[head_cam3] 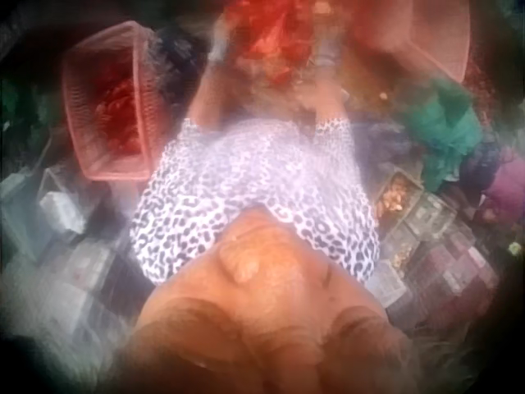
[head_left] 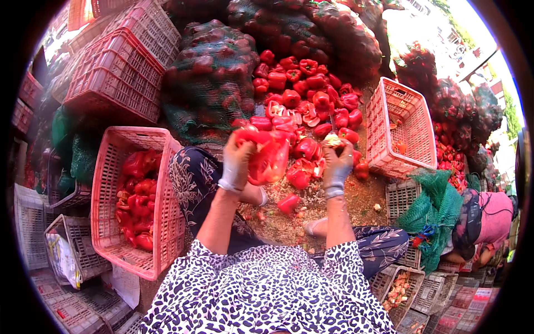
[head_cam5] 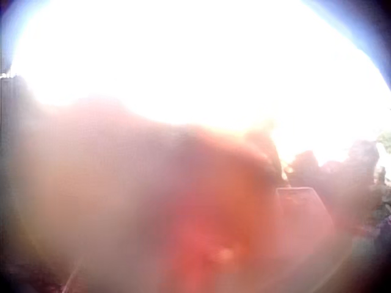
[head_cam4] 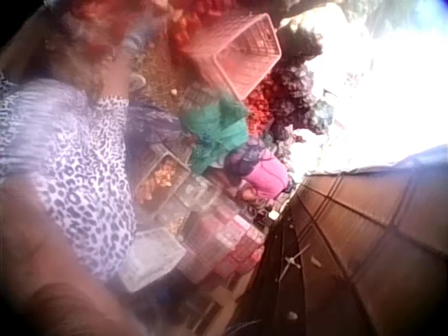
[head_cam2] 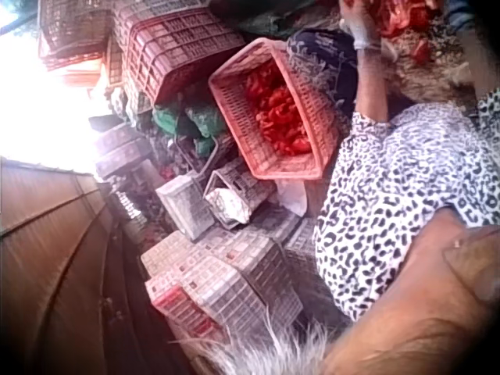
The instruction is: The person removes the cores and seeds from red bell peppers by hand and with a knife before placing them into a nearby plastic crate.
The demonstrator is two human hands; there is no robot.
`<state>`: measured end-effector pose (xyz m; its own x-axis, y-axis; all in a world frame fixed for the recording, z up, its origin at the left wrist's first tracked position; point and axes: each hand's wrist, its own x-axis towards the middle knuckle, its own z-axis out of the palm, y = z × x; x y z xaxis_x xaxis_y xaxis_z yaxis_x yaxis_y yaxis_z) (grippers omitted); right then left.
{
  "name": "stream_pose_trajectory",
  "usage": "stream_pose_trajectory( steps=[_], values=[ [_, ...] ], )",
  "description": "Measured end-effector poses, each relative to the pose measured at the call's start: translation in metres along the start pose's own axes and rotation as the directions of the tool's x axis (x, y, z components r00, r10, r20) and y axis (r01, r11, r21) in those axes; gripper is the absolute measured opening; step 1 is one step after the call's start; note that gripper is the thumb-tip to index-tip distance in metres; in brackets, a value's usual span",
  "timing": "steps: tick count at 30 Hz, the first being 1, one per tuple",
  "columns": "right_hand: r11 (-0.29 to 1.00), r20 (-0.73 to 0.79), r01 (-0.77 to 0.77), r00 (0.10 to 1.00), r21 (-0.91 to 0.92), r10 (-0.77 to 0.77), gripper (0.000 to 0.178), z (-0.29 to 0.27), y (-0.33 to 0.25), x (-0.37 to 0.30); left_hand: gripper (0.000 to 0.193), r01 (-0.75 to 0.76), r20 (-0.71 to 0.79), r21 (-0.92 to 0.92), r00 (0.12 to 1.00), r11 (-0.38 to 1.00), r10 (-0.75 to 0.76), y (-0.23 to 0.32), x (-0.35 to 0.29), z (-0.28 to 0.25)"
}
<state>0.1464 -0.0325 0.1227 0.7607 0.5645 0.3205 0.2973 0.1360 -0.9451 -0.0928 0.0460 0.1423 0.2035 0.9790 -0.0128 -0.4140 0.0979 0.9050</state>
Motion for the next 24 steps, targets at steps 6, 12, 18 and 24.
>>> stream_pose_trajectory(
  steps=[6, 12, 18, 24],
  values=[
    [0.982, -0.014, -0.095, 0.995, 0.162, 0.099, 0.038, -0.060, -0.030, -0.006, 0.045, -0.319, 0.027, 0.942, 0.390, 0.108, 0.920, 0.205, 0.002, -0.127],
    [0.981, -0.026, -0.195, 0.980, 0.018, 0.195, 0.038, -0.099, -0.012, -0.026, 0.063, 0.347, 0.179, 0.741, 0.723, -0.575, 0.667, 0.192, -0.044, -0.250],
    [0.983, 0.047, -0.178, 0.983, 0.044, 0.176, 0.037, -0.103, -0.009, -0.034, 0.070, 0.155, -0.338, 0.764, 0.923, -0.627, -0.183, 0.041, -0.101, -0.375],
    [0.993, -0.054, -0.012, 0.999, -0.118, 0.005, 0.038, -0.146, -0.023, -0.035, 0.055, 0.275, -0.343, 0.903, 0.924, -0.330, -0.167, 0.088, -0.109, -0.372]
  ],
)
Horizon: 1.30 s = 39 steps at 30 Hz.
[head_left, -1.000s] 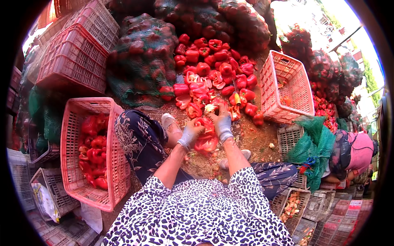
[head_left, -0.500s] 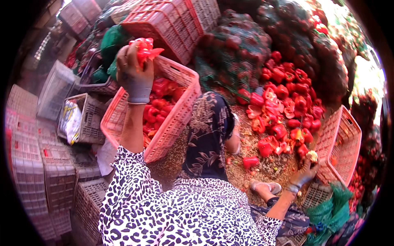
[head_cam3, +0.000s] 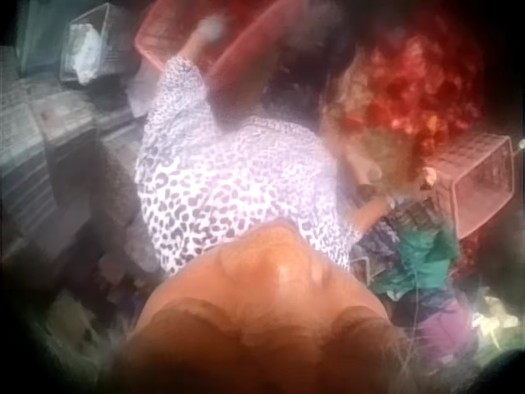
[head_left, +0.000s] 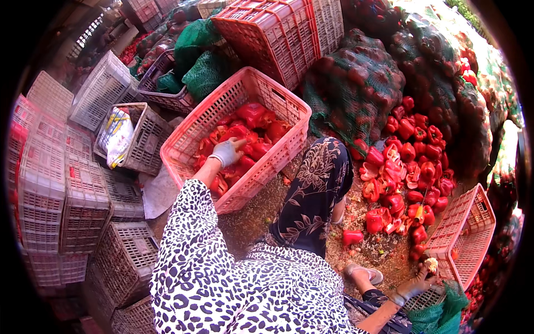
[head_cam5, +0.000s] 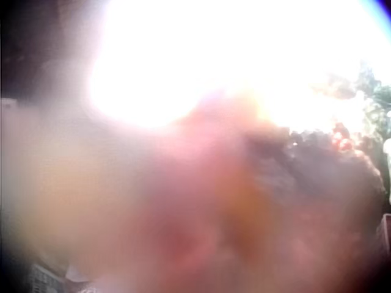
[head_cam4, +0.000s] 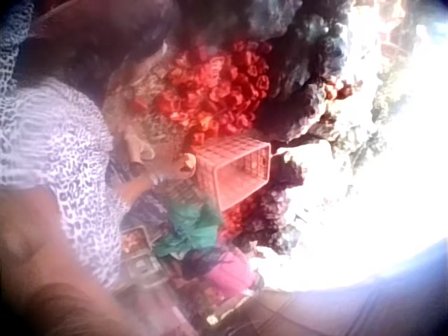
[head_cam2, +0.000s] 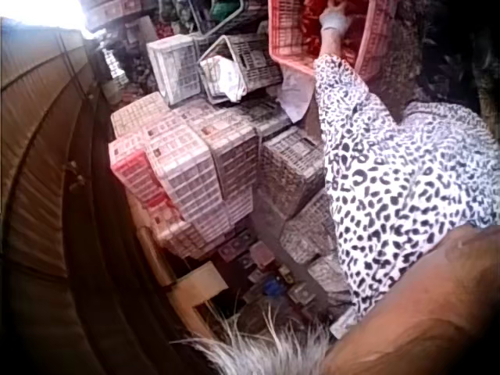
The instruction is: The person removes the cores and seeds from red bell peppers by hand and with a knife before placing them into a nearby plastic crate.
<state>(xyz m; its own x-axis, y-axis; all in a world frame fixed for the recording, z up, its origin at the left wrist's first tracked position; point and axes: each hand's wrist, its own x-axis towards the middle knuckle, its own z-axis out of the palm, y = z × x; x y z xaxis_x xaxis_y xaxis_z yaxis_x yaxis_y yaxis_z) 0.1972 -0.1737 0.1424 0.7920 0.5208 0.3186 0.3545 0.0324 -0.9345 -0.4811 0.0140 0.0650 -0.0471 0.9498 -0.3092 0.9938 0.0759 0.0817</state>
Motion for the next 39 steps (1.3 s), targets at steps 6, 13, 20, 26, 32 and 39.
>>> stream_pose_trajectory(
  steps=[6, 13, 20, 26, 32, 39],
  values=[
    [0.751, -0.234, 0.110, 0.912, -0.651, -0.336, 0.031, -0.176, -0.023, 0.017, 0.029, -0.267, -0.478, -0.689, 0.866, 0.674, -0.146, 0.005, 0.026, -0.032],
    [0.386, -0.475, -0.345, 0.820, -0.855, -0.319, 0.053, -0.315, -0.054, -0.015, 0.032, -0.612, -0.602, -0.741, 0.788, 0.276, 0.132, 0.188, -0.040, -0.119],
    [-0.415, -0.679, -0.596, 0.730, -0.687, 0.077, 0.064, -0.505, -0.001, -0.132, 0.031, -0.518, -0.511, -0.843, 0.686, -0.145, 0.518, 0.352, -0.053, -0.123],
    [0.594, -0.283, -0.264, 0.957, -0.760, 0.063, 0.049, -0.349, 0.004, 0.012, 0.033, -0.224, -0.234, -0.971, 0.781, -0.090, 0.579, 0.409, -0.058, -0.095],
    [0.794, 0.449, -0.037, 0.808, -0.607, 0.382, 0.040, -0.037, 0.059, 0.047, 0.038, 0.427, 0.247, -0.869, 0.811, -0.249, 0.530, 0.433, -0.026, 0.010],
    [0.675, 0.566, 0.006, 0.550, -0.738, 0.614, 0.065, 0.135, 0.193, 0.002, 0.050, 0.565, 0.518, -0.820, 0.799, -0.087, 0.304, 0.429, -0.030, 0.071]
  ],
)
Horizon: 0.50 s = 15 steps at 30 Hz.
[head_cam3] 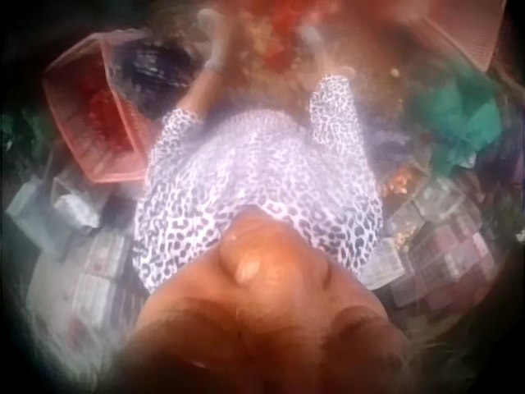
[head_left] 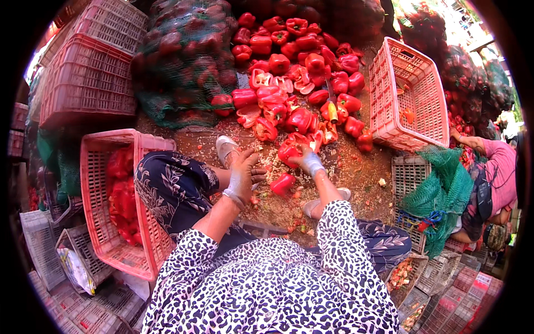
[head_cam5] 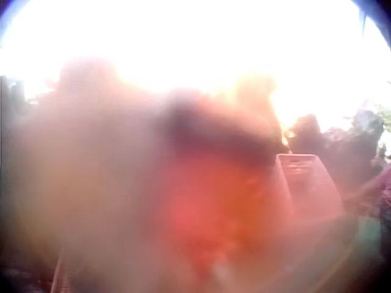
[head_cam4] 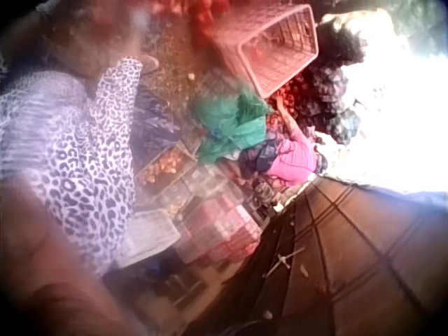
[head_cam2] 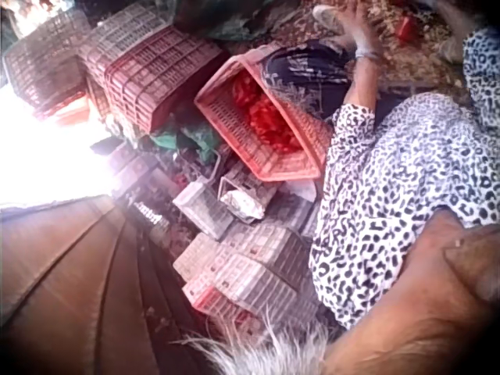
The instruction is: The person removes the cores and seeds from red bell peppers by hand and with a knife before placing them into a nearby plastic crate.
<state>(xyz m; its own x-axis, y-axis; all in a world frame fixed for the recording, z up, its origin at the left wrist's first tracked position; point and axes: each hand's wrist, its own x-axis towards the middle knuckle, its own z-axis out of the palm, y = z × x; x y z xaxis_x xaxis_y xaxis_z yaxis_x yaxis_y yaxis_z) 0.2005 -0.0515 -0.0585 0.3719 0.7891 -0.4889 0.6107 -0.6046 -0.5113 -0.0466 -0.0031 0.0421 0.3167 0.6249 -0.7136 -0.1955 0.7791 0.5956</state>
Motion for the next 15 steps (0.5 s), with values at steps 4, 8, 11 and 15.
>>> stream_pose_trajectory(
  steps=[4, 8, 11, 15],
  values=[
    [0.950, -0.193, -0.069, 0.981, -0.305, 0.009, 0.051, 0.058, -0.018, -0.025, 0.061, 0.075, -0.078, 0.045, 0.994, 0.996, -0.071, -0.009, 0.013, 0.003],
    [0.984, -0.369, 0.045, 0.923, -0.172, -0.107, 0.039, 0.079, -0.021, -0.044, 0.077, 0.063, -0.085, 0.215, 0.995, 0.975, -0.046, -0.029, 0.023, 0.004],
    [0.999, -0.459, 0.041, 0.888, 0.002, -0.036, 0.036, 0.067, -0.053, -0.066, 0.089, -0.018, -0.057, 0.327, 0.998, 0.945, 0.039, -0.043, 0.028, 0.007],
    [0.993, -0.469, 0.114, 0.879, 0.029, -0.087, 0.043, 0.056, -0.088, -0.094, 0.100, -0.112, 0.116, 0.232, 0.989, 0.966, 0.087, -0.027, 0.016, 0.025]
  ],
)
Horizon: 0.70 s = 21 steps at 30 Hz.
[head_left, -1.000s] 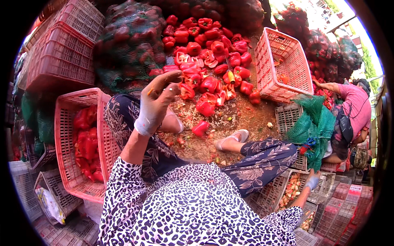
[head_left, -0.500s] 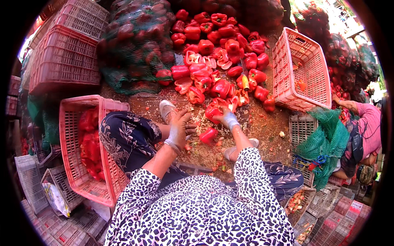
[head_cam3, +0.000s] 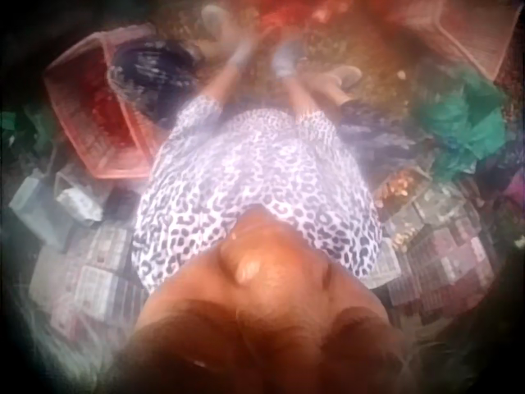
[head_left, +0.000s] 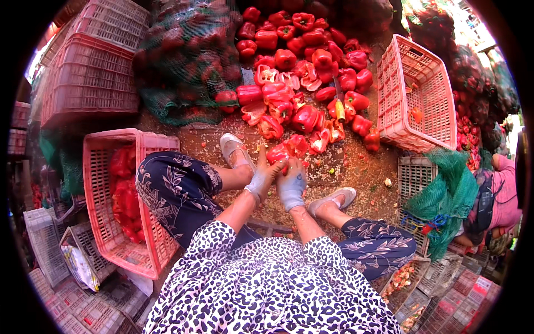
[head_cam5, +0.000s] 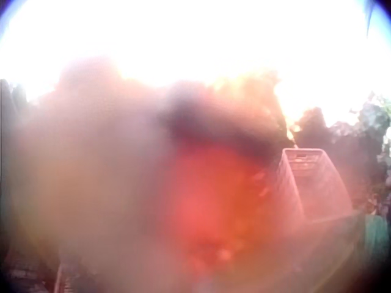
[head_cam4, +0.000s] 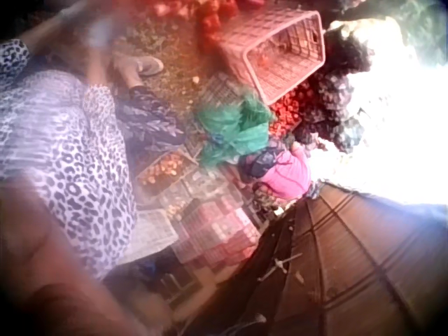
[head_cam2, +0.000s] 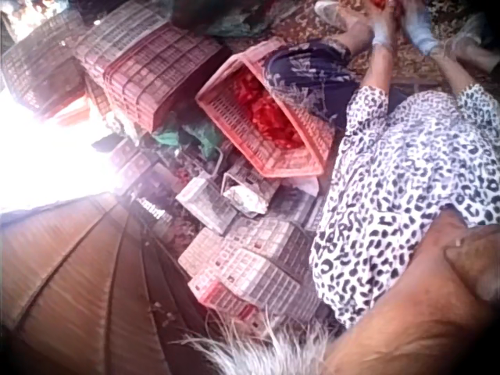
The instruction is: The person removes the cores and seeds from red bell peppers by hand and with a knife before placing them into a nearby plastic crate.
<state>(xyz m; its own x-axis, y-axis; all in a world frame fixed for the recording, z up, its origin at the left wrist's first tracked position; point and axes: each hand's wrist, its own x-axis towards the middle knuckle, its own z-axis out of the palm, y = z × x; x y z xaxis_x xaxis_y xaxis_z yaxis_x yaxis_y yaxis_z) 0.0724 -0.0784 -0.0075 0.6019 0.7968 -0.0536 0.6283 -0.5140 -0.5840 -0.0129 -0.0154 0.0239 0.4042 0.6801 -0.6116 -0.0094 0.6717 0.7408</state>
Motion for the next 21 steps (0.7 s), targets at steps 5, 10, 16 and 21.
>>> stream_pose_trajectory(
  steps=[5, 10, 16, 21],
  values=[
    [0.954, 0.031, 0.285, 0.957, 0.096, -0.289, 0.054, -0.032, -0.028, -0.024, 0.084, 0.045, 0.211, -0.251, 0.977, 0.967, 0.009, 0.018, 0.004, -0.021],
    [0.885, 0.010, 0.464, 0.885, 0.044, -0.465, 0.058, -0.110, -0.030, 0.001, 0.070, -0.018, 0.267, -0.312, 0.958, 0.950, 0.106, 0.015, 0.001, -0.027],
    [0.700, 0.290, 0.681, 0.729, -0.215, -0.620, 0.060, -0.118, -0.016, 0.031, 0.071, -0.064, 0.434, -0.213, 0.888, 0.975, 0.153, 0.017, -0.010, -0.016],
    [0.671, 0.414, 0.706, 0.693, -0.226, -0.590, 0.039, -0.122, -0.021, 0.038, 0.064, 0.066, 0.459, -0.254, 0.887, 0.965, 0.060, 0.017, -0.021, -0.011]
  ],
)
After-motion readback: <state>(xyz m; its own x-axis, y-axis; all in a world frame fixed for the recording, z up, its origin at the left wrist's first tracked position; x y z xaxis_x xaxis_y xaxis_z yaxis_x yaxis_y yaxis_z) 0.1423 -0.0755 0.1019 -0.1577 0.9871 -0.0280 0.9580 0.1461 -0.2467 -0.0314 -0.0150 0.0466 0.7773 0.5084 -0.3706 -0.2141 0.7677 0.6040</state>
